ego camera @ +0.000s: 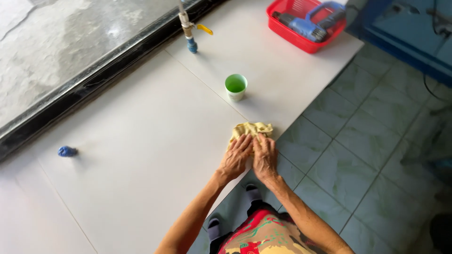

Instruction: Wipe down a long countertop or window ledge with a cloth.

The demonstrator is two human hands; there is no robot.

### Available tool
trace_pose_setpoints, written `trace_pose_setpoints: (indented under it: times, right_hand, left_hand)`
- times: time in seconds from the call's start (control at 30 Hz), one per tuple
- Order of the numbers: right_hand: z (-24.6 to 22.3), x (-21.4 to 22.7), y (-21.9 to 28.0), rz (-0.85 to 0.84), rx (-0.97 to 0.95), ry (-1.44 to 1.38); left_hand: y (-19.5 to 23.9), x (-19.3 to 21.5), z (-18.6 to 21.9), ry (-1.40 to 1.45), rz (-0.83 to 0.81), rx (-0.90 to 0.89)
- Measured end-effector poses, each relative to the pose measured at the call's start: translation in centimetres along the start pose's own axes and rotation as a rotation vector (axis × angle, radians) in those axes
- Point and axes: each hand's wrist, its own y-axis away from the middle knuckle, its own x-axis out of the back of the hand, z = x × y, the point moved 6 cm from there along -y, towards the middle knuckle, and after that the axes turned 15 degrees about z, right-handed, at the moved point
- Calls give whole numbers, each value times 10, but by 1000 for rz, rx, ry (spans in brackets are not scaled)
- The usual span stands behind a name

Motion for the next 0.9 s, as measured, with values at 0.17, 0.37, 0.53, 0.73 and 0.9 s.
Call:
trace_pose_setpoints:
  times: [0.17,0.37,0.53,0.73,0.9]
  right_hand:
    - [-77,24,39,45,-34,-94]
    - [-85,33,55,58,-103,-98]
    - [-56,25,39,155,-125,-37]
    - [4,9,-1,182,-141,37]
    - [59,-2,-37,211,-193,104]
  left_hand:
    - [70,59,4,28,-50,7]
    - [74,73,10,160,-49,9]
    - [44,40,4,132,-79,-41]
    - [-17,-8,2,158,-18,-53]
    - [-77,-50,-1,158,-21,-80]
